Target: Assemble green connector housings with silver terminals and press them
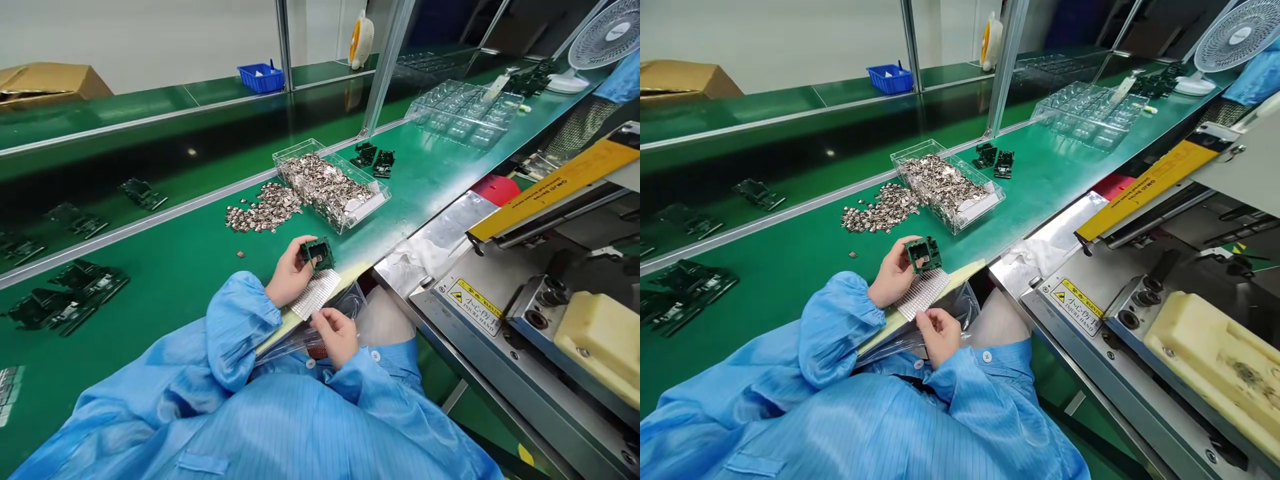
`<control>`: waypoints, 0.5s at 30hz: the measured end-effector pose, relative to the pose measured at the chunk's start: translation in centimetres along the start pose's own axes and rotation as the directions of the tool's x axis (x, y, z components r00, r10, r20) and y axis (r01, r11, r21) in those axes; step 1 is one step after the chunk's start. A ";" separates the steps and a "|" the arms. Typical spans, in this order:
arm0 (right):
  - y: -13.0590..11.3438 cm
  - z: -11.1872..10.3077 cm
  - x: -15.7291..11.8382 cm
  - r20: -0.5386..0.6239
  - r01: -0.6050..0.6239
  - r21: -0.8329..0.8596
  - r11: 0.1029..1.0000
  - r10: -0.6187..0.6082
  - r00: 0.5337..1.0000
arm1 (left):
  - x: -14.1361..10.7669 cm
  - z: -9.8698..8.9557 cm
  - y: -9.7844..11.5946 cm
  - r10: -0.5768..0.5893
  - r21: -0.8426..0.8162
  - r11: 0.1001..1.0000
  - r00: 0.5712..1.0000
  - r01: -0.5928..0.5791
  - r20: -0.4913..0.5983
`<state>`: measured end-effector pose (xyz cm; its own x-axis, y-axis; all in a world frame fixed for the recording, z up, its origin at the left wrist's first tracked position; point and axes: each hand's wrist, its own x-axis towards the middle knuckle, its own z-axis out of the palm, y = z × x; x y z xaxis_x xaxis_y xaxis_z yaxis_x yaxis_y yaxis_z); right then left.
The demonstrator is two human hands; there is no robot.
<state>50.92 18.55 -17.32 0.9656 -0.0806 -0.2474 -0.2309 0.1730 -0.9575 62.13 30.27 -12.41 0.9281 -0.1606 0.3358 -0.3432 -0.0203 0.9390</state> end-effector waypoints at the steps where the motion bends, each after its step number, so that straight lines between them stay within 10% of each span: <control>1: 0.0 0.2 0.1 0.019 0.000 0.005 1.000 0.000 1.000 | -0.3 0.2 0.0 -0.014 0.012 1.000 1.000 0.014 0.007; 15: 0.2 -0.9 0.0 0.195 0.437 -0.228 0.870 -0.399 0.896 | -2.2 0.3 1.2 -0.129 0.326 0.938 0.991 0.117 0.016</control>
<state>50.77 17.69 -17.64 0.9806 0.0504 0.1896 0.1941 -0.1083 -0.9750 59.58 30.28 -12.03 0.9623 -0.1724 0.2102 -0.2601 -0.3592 0.8963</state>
